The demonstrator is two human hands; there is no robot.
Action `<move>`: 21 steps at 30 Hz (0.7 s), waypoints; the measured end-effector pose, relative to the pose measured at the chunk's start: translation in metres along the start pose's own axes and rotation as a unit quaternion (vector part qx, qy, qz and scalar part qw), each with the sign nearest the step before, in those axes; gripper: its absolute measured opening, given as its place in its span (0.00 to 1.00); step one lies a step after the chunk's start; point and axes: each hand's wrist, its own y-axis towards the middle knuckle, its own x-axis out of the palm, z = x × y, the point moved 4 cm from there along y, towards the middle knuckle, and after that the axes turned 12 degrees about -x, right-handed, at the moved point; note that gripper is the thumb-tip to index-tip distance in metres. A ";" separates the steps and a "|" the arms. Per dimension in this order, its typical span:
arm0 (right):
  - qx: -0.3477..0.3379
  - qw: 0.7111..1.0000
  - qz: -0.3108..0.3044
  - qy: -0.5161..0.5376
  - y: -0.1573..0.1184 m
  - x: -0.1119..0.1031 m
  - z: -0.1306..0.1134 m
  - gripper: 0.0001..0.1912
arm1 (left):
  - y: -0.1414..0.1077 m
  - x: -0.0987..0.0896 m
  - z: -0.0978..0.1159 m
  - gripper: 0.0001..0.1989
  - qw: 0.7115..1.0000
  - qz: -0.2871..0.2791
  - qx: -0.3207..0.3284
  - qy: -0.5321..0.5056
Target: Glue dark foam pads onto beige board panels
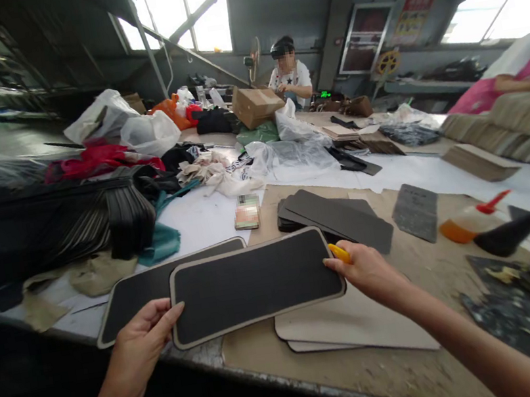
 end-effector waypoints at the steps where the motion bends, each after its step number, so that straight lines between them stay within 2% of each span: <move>1: -0.007 1.000 -0.003 -0.004 0.006 0.004 -0.006 0.14 | 0.001 -0.007 -0.001 0.20 1.000 0.004 0.005 0.003; 4: -0.035 0.999 -0.014 -0.005 0.025 0.017 -0.021 0.14 | 0.005 -0.029 -0.003 0.19 1.000 0.021 0.015 0.009; 7: -0.062 0.996 -0.041 0.039 0.046 0.034 -0.038 0.16 | 0.011 -0.052 -0.004 0.17 0.999 0.041 0.013 -0.002; 13: -0.080 0.989 -0.078 0.099 0.085 0.066 -0.072 0.16 | 0.028 -0.093 -0.002 0.16 0.997 0.072 0.019 0.008; 17: -0.067 0.989 -0.085 0.096 0.104 0.081 -0.085 0.15 | 0.039 -0.111 0.004 0.17 0.996 0.083 0.013 0.017; 21: -0.062 0.986 -0.104 0.118 0.117 0.092 -0.092 0.14 | 0.048 -0.119 0.012 0.16 0.996 0.090 0.002 0.017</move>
